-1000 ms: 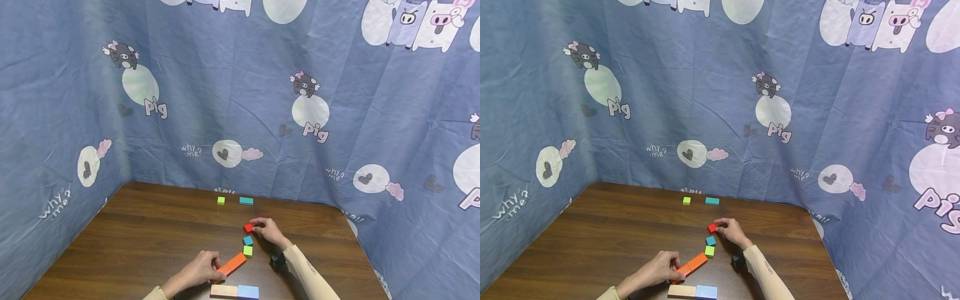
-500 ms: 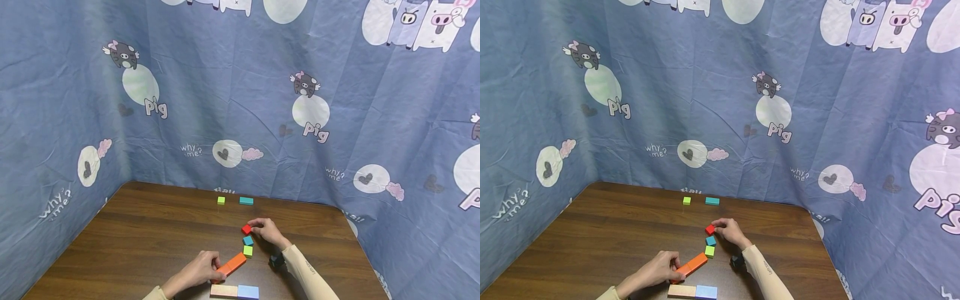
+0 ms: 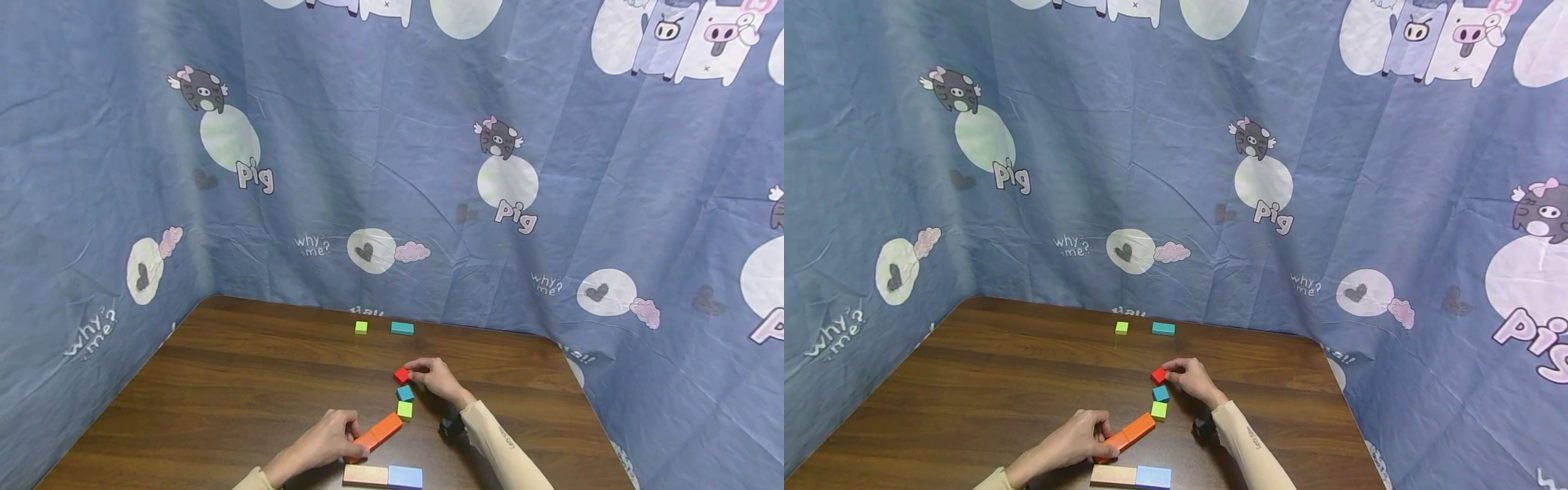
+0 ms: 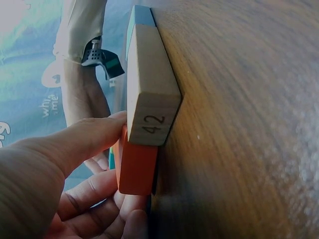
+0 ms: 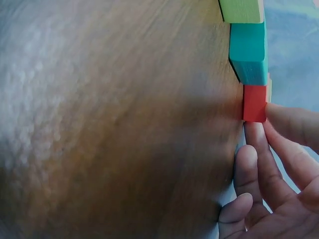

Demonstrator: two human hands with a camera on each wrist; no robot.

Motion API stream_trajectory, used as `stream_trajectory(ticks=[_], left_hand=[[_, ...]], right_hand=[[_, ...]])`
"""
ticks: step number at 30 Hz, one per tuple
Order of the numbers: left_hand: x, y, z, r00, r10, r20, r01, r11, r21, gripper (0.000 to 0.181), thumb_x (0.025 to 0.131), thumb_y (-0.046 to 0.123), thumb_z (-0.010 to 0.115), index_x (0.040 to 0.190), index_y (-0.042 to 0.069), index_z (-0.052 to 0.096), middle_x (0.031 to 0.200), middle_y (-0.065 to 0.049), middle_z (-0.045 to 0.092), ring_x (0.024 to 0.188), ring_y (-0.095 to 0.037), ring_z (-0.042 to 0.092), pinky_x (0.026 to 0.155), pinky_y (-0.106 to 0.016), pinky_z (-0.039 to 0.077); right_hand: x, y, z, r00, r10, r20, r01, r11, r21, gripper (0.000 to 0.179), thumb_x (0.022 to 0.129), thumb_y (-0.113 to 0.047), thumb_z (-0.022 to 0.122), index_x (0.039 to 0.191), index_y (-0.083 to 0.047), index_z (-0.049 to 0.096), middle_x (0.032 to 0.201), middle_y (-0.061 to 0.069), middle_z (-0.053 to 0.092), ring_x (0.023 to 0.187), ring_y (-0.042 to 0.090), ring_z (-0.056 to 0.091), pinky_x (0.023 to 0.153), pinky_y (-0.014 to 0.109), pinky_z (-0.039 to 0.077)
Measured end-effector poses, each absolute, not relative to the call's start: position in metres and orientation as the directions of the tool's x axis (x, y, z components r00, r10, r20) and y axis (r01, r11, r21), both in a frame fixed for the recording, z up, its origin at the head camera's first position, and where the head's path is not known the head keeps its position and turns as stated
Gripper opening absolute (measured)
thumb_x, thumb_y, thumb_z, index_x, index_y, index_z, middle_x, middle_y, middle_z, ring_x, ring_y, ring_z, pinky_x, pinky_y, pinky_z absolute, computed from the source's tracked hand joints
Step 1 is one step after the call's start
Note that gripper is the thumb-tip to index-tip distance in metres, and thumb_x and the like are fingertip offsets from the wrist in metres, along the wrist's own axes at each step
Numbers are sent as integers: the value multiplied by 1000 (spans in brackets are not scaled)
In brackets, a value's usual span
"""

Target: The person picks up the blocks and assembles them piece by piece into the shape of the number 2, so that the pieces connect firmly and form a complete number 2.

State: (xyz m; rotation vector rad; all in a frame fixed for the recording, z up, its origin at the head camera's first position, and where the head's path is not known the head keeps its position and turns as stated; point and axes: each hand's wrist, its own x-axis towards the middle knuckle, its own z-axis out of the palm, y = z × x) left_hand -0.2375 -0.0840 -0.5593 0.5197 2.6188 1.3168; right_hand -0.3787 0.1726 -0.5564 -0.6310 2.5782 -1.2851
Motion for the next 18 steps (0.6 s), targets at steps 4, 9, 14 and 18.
stream_trajectory(ticks=[4, 9, 14, 18], left_hand=[[-238, -84, -559, -925, 379, 11, 236, 553, 799, 28, 69, 25, 84, 76, 12, 60, 65, 10, 52, 56, -1, 45, 46, -18, 34], [-238, -84, -559, -925, 381, 4, 237, 566, 790, 28, 70, 26, 84, 76, 13, 60, 66, 10, 52, 57, -2, 45, 47, -19, 33], [-238, -86, -559, -924, 383, -4, 232, 566, 791, 28, 70, 26, 83, 77, 12, 60, 68, 8, 52, 57, -3, 45, 48, -20, 33], [-238, -85, -558, -925, 381, -5, 230, 569, 789, 28, 70, 27, 83, 77, 12, 60, 68, 8, 52, 57, -3, 45, 48, -20, 33]], right_hand=[[-378, 171, -556, -891, -454, 25, -297, 540, -787, 21, 92, -17, 64, 110, -8, 71, 91, 4, 67, 64, 7, 51, 60, 23, 43], [-376, 170, -556, -888, -457, 45, -323, 551, -769, 20, 91, -18, 66, 109, -10, 72, 94, 5, 70, 65, 7, 51, 62, 23, 42], [-375, 170, -556, -881, -470, 50, -335, 548, -766, 20, 90, -18, 66, 107, -9, 72, 99, 5, 71, 73, 6, 52, 67, 23, 44], [-374, 169, -556, -883, -468, 35, -320, 546, -774, 20, 91, -19, 66, 108, -10, 72, 95, 4, 70, 69, 7, 51, 65, 24, 43]])
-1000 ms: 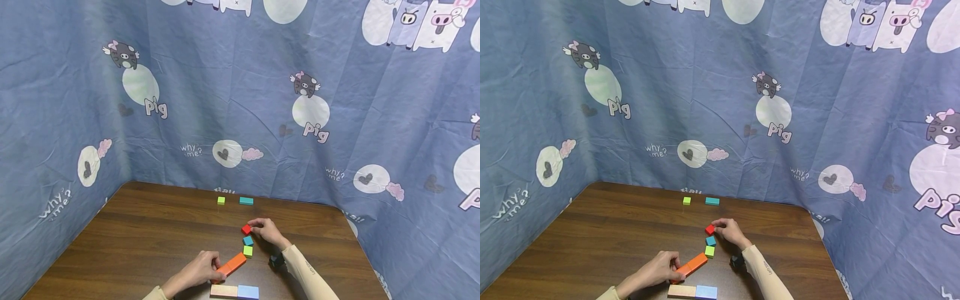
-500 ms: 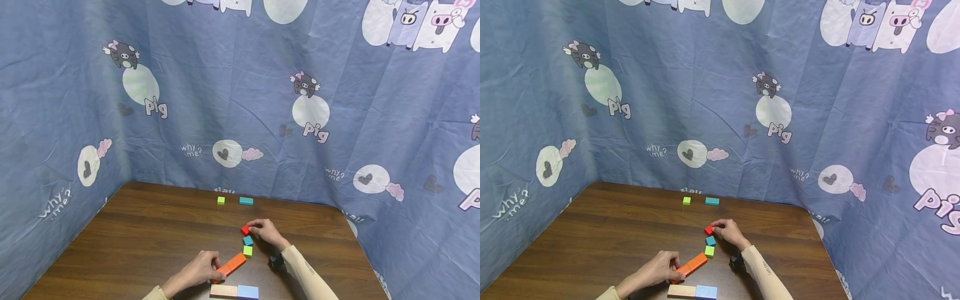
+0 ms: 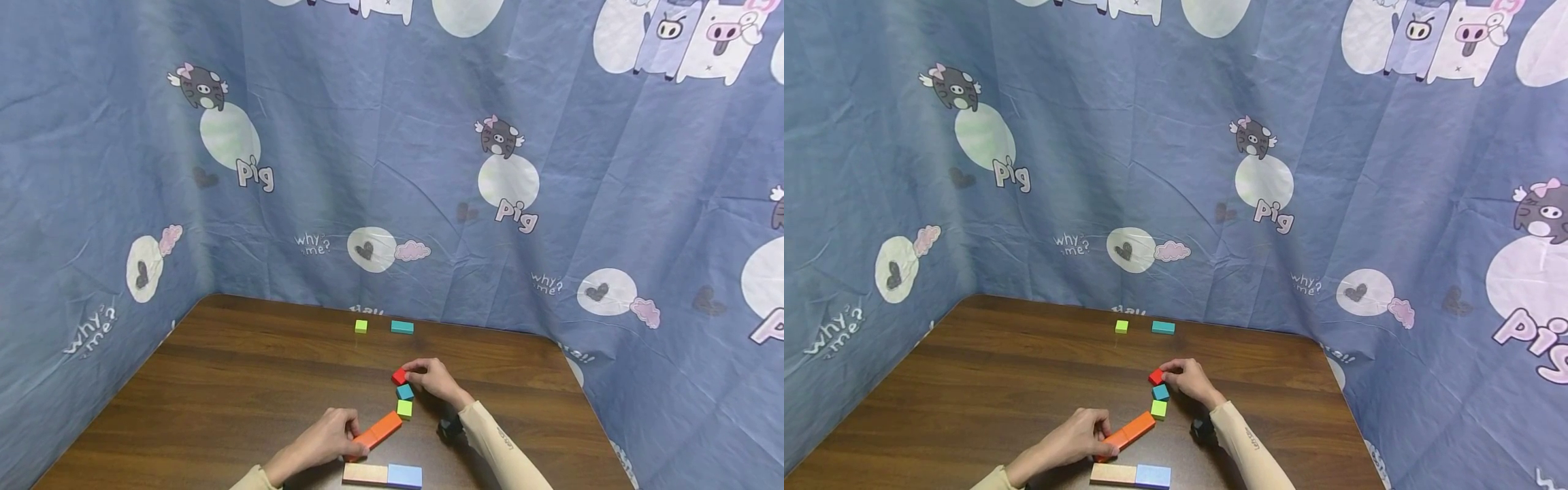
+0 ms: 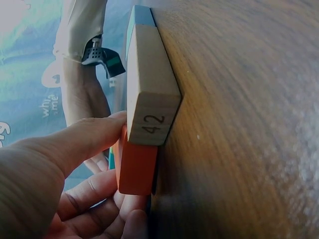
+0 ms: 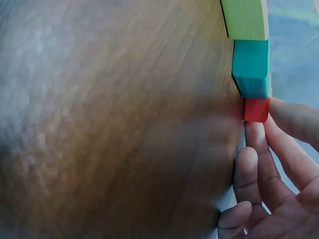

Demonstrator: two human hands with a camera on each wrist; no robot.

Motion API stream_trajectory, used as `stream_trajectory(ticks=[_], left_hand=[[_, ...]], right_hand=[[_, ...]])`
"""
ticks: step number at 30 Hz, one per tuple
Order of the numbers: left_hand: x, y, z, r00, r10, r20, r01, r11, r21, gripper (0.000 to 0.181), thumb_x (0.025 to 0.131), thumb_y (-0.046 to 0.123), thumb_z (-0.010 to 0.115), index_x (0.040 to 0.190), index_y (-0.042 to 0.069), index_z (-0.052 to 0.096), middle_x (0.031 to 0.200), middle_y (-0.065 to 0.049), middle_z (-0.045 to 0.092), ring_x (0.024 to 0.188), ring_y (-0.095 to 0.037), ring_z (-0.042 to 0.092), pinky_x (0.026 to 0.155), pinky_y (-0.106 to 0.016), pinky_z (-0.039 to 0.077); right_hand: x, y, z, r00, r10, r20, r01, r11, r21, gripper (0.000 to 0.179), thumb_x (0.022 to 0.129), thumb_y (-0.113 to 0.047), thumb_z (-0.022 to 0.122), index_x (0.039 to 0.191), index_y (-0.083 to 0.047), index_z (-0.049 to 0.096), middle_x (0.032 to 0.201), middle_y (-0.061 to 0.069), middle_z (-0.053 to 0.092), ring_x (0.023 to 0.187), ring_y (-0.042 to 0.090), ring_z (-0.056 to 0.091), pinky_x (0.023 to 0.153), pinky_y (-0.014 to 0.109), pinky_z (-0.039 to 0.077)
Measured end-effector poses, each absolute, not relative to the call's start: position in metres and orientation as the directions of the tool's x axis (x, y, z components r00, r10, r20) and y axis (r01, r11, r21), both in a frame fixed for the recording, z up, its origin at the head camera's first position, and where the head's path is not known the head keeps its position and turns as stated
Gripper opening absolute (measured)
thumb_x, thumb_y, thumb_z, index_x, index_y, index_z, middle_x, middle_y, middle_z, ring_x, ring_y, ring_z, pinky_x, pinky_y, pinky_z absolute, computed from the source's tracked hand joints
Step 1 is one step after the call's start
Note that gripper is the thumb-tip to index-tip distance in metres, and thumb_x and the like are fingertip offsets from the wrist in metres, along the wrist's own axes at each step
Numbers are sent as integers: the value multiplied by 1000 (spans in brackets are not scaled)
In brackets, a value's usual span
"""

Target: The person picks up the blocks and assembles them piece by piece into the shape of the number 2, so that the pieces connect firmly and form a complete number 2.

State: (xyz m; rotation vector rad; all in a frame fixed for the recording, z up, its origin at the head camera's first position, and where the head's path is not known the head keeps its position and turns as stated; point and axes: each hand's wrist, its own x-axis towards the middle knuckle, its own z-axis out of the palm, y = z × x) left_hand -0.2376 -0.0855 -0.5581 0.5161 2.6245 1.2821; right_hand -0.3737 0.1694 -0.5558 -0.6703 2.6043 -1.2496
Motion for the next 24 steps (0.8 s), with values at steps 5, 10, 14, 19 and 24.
stream_trajectory(ticks=[5, 10, 14, 19, 24], left_hand=[[-238, -84, -557, -928, 372, -5, 228, 580, 782, 28, 70, 28, 83, 77, 12, 60, 67, 9, 52, 57, -3, 44, 48, -20, 32], [-237, -85, -557, -928, 372, 0, 228, 571, 789, 29, 70, 27, 83, 77, 12, 60, 66, 8, 52, 56, -3, 44, 47, -20, 32], [-237, -84, -558, -928, 373, -12, 218, 569, 793, 28, 70, 28, 83, 77, 13, 60, 66, 9, 53, 56, -3, 45, 47, -20, 33], [-237, -84, -558, -927, 373, -23, 207, 564, 799, 28, 70, 28, 83, 77, 13, 61, 66, 9, 53, 56, -3, 45, 47, -19, 33], [-236, -84, -558, -927, 375, -6, 222, 561, 798, 28, 70, 27, 83, 77, 13, 60, 66, 9, 52, 56, -3, 45, 47, -19, 33]], right_hand=[[-373, 169, -556, -886, -463, 24, -306, 544, -781, 20, 90, -20, 66, 108, -11, 72, 97, 4, 71, 71, 7, 52, 65, 23, 43], [-372, 169, -556, -886, -463, 19, -304, 551, -777, 21, 90, -22, 67, 108, -12, 72, 96, 3, 70, 68, 8, 51, 63, 23, 43], [-372, 169, -557, -884, -468, 20, -308, 548, -778, 22, 90, -23, 68, 108, -13, 72, 93, 3, 69, 63, 8, 50, 60, 24, 42], [-371, 169, -557, -881, -472, 31, -318, 543, -777, 21, 89, -22, 68, 108, -12, 72, 98, 3, 70, 69, 9, 51, 63, 24, 43], [-372, 169, -558, -883, -469, 32, -316, 541, -779, 21, 89, -22, 68, 108, -12, 72, 98, 4, 70, 70, 8, 52, 63, 23, 43]])
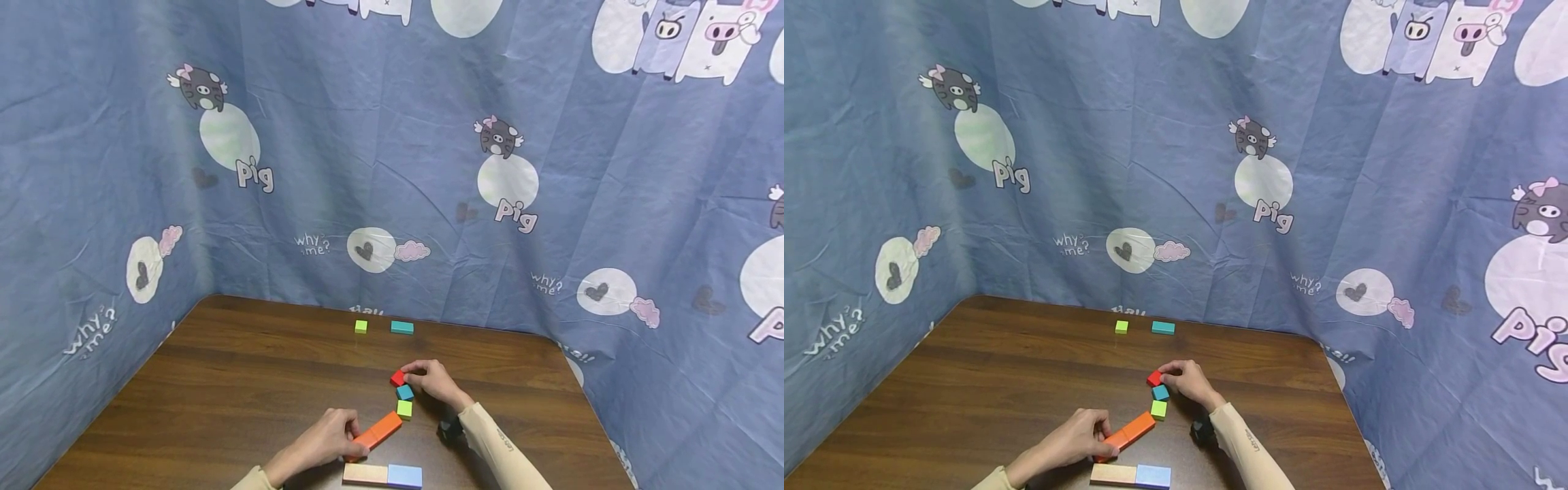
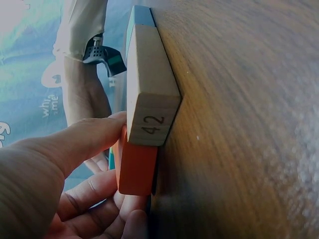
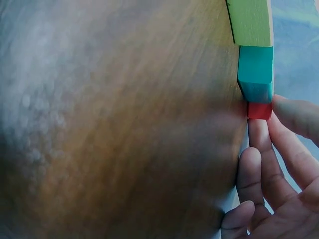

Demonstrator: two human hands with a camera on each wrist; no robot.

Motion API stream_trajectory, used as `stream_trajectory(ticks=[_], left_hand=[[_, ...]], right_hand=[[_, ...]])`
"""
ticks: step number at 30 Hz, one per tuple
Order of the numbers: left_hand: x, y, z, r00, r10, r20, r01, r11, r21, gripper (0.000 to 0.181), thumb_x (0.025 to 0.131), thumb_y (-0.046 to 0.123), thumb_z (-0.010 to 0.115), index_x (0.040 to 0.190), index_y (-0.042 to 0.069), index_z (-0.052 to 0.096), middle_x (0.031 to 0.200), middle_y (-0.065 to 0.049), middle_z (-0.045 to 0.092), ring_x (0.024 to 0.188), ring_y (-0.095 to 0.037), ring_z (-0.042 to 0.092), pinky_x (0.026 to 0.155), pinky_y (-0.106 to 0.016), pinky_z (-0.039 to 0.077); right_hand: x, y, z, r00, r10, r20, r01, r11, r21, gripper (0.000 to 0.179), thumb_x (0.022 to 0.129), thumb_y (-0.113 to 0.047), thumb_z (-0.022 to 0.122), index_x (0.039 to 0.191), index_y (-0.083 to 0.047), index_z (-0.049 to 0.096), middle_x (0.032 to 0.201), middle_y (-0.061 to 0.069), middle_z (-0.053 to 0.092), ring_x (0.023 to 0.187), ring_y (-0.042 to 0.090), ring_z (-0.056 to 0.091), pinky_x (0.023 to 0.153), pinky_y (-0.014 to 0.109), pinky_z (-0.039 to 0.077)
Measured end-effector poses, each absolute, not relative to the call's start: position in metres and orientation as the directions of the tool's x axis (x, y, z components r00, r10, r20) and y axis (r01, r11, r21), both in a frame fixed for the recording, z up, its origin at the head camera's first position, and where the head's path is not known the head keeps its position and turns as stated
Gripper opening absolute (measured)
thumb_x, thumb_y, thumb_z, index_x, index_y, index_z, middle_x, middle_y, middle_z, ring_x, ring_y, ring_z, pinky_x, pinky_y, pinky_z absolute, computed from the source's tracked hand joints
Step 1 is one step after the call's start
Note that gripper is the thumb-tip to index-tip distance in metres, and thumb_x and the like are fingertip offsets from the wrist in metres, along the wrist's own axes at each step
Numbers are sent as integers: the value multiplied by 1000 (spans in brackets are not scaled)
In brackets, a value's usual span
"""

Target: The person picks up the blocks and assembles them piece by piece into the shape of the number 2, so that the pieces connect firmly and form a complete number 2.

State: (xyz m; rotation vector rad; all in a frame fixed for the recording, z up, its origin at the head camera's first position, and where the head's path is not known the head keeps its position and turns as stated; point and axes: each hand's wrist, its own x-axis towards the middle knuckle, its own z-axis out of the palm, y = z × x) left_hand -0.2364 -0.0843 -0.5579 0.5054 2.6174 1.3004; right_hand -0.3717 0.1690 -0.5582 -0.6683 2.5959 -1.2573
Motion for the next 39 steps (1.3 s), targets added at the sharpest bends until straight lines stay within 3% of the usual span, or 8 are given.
stream_trajectory(ticks=[4, 12, 16, 19, 26, 29, 35, 39], left_hand=[[-236, -85, -558, -926, 378, -11, 217, 555, 803, 28, 70, 26, 83, 77, 12, 60, 66, 9, 52, 56, -3, 45, 46, -20, 32], [-237, -84, -558, -927, 375, -13, 216, 563, 798, 27, 71, 26, 83, 77, 12, 60, 66, 9, 52, 56, -3, 45, 46, -19, 33], [-237, -83, -558, -928, 374, -2, 227, 568, 791, 27, 70, 27, 83, 77, 12, 60, 65, 9, 52, 55, -2, 45, 46, -19, 33], [-237, -84, -558, -927, 374, 9, 236, 566, 790, 28, 70, 27, 83, 77, 12, 60, 65, 10, 52, 55, -2, 45, 46, -19, 33], [-237, -84, -559, -927, 374, -13, 216, 564, 797, 27, 71, 26, 83, 77, 13, 60, 66, 9, 53, 56, -2, 45, 46, -19, 33], [-237, -84, -559, -927, 374, -10, 220, 566, 794, 27, 71, 27, 83, 77, 13, 61, 66, 10, 52, 56, -2, 45, 46, -19, 33], [-238, -83, -558, -925, 379, -2, 228, 559, 797, 27, 70, 26, 83, 77, 12, 60, 66, 9, 52, 56, -3, 45, 47, -19, 33], [-238, -84, -559, -925, 380, 1, 231, 561, 795, 27, 70, 27, 83, 77, 12, 60, 66, 10, 52, 56, -2, 45, 47, -19, 33]], right_hand=[[-371, 169, -559, -884, -467, 29, -309, 536, -785, 21, 90, -22, 67, 108, -11, 72, 95, 4, 70, 68, 9, 51, 62, 24, 43], [-371, 170, -558, -895, -439, 81, -333, 536, -776, 22, 94, -28, 62, 107, -14, 73, 104, 2, 72, 97, 16, 61, 84, 33, 47], [-370, 169, -558, -923, -372, 94, -271, 460, -845, 26, 93, -27, 63, 108, -8, 72, 106, 8, 72, 97, 17, 64, 81, 30, 49], [-369, 170, -556, -952, -305, 37, -162, 395, -904, 31, 93, -29, 63, 113, -6, 69, 111, 10, 70, 95, 15, 64, 79, 29, 50], [-365, 174, -549, -966, -240, -94, 38, 226, -973, 44, 92, -29, 63, 128, -2, 59, 132, 16, 59, 112, 23, 58, 88, 37, 46], [-362, 174, -546, -968, -225, -112, 78, 154, -985, 47, 93, -25, 62, 132, -1, 55, 137, 17, 54, 116, 23, 55, 88, 38, 43], [-355, 175, -545, -964, -235, -124, 103, 103, -989, 50, 93, -19, 58, 139, -2, 46, 143, 18, 47, 107, 10, 54, 81, 34, 36], [-348, 176, -548, -952, -287, -106, 86, 81, -993, 54, 90, -10, 59, 141, 1, 42, 145, 21, 43, 113, 16, 50, 77, 30, 36]])
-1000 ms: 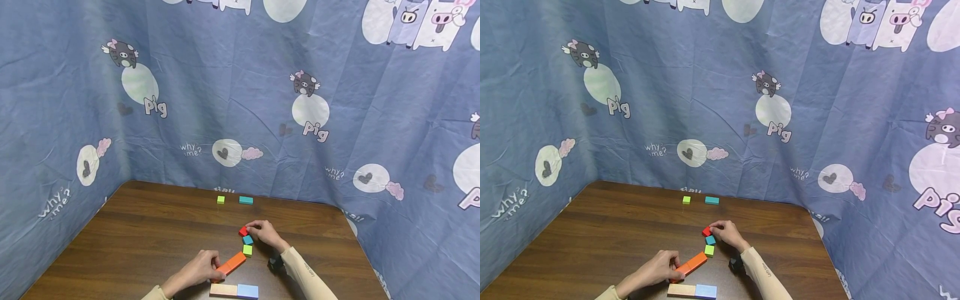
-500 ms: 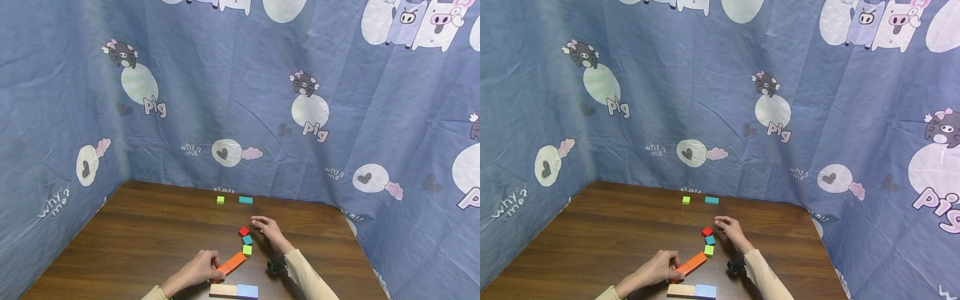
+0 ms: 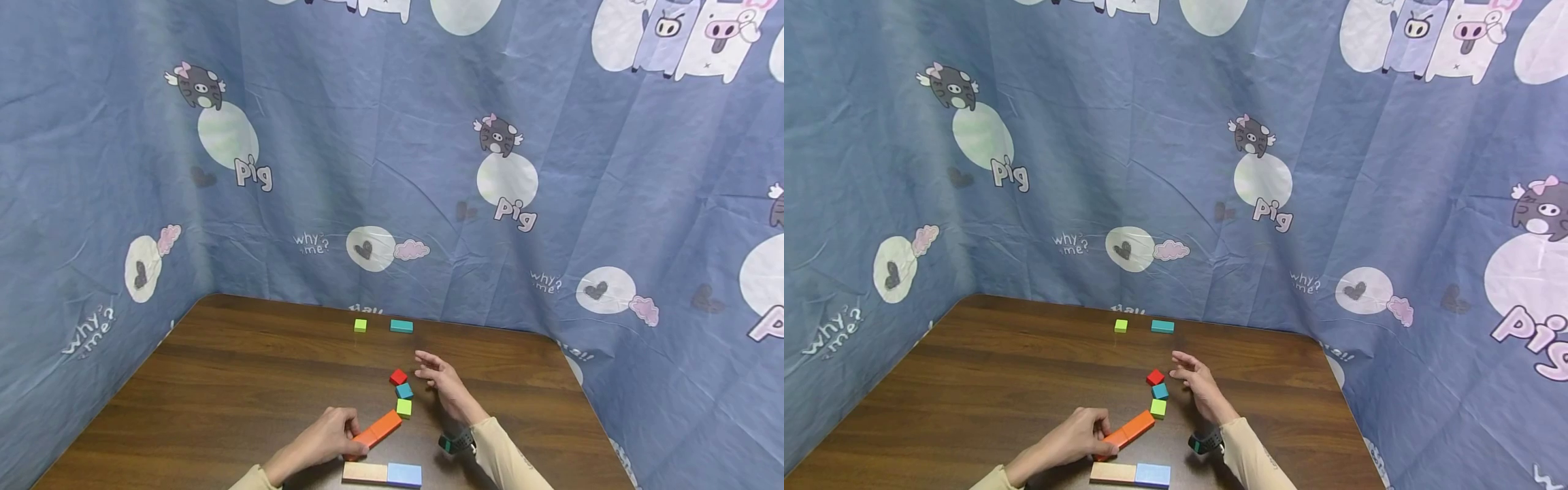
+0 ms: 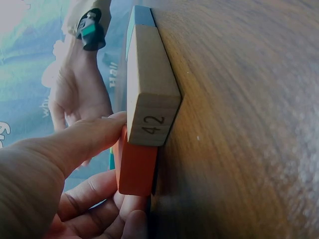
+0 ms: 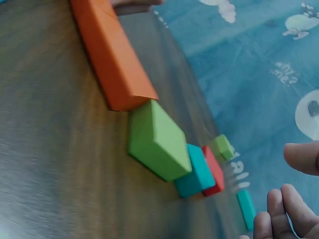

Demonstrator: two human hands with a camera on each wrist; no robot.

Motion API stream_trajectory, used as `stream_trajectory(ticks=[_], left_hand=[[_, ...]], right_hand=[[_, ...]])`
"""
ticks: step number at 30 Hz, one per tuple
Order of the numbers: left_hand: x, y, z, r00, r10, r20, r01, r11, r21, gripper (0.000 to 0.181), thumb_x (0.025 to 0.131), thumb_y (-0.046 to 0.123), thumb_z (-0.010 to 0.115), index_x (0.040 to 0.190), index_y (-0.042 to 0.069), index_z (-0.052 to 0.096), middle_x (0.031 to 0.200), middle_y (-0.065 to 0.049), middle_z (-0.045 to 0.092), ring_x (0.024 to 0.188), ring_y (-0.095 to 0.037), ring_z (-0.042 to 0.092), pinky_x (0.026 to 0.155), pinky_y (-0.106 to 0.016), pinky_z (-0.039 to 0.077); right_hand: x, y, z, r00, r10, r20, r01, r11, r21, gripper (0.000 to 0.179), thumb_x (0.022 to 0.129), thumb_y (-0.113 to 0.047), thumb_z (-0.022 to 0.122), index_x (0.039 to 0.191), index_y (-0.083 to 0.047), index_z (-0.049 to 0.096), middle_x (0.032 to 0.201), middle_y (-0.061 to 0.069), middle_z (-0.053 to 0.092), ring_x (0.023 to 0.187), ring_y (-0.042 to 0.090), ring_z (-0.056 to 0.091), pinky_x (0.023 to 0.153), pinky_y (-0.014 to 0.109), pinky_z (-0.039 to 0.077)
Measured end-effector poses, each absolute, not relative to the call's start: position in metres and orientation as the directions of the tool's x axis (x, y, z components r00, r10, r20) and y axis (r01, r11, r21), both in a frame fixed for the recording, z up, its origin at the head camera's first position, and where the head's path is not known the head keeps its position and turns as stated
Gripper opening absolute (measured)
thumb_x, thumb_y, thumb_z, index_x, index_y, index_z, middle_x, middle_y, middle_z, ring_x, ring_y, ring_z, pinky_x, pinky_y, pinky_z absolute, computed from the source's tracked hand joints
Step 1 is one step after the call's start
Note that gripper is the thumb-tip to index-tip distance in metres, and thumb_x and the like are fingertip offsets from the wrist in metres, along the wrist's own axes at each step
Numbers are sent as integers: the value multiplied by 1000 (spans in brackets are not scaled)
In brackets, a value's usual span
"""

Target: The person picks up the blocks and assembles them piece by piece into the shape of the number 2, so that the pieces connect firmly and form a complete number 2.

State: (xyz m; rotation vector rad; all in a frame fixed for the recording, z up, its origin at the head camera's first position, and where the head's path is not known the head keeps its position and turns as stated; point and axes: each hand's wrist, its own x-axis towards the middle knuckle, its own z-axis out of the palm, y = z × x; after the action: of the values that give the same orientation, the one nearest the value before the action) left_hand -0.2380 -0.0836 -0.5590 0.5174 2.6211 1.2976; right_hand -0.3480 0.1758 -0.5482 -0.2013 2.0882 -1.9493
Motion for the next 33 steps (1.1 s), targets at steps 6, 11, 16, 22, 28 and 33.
stream_trajectory(ticks=[6, 11, 16, 22, 28, 33], left_hand=[[-238, -83, -559, -924, 381, 2, 234, 563, 793, 28, 70, 27, 83, 76, 12, 60, 65, 10, 52, 56, -2, 45, 47, -19, 33], [-238, -82, -559, -924, 382, 6, 240, 567, 788, 29, 70, 27, 83, 76, 12, 60, 64, 10, 52, 56, -1, 45, 47, -19, 33], [-237, -81, -560, -922, 386, 26, 266, 586, 765, 29, 69, 30, 82, 75, 13, 59, 63, 12, 50, 54, 0, 44, 47, -18, 32], [-238, -80, -560, -922, 385, 31, 276, 600, 751, 29, 71, 33, 80, 75, 14, 58, 62, 12, 49, 53, 0, 42, 46, -18, 31], [-241, -80, -559, -921, 382, 72, 310, 609, 730, 36, 76, 44, 76, 73, 13, 58, 61, 12, 47, 53, 1, 40, 46, -19, 30], [-242, -82, -557, -918, 393, 51, 300, 606, 737, 38, 78, 48, 74, 71, 15, 57, 60, 13, 47, 52, 1, 39, 45, -19, 29]], right_hand=[[-336, 176, -554, -931, -361, -57, 22, 99, -995, 63, 82, -1, 57, 142, 4, 37, 145, 23, 39, 127, 31, 39, 88, 31, 36], [-328, 172, -556, -938, -343, -52, 4, 138, -990, 64, 80, 1, 56, 141, 3, 39, 144, 23, 40, 132, 36, 36, 103, 45, 33], [-324, 168, -559, -940, -336, -55, -4, 173, -985, 65, 76, 7, 55, 139, 2, 42, 144, 22, 42, 134, 37, 35, 104, 48, 31], [-319, 165, -557, -933, -358, -36, -40, 204, -978, 68, 71, 10, 55, 137, 5, 44, 139, 26, 46, 127, 40, 40, 90, 30, 36], [-318, 163, -557, -930, -364, -40, -42, 214, -976, 68, 69, 11, 58, 136, 4, 46, 138, 25, 47, 123, 37, 43, 89, 28, 36], [-318, 162, -561, -931, -363, -52, -33, 226, -974, 70, 69, 8, 62, 136, -2, 47, 137, 21, 49, 116, 30, 46, 86, 28, 38]])
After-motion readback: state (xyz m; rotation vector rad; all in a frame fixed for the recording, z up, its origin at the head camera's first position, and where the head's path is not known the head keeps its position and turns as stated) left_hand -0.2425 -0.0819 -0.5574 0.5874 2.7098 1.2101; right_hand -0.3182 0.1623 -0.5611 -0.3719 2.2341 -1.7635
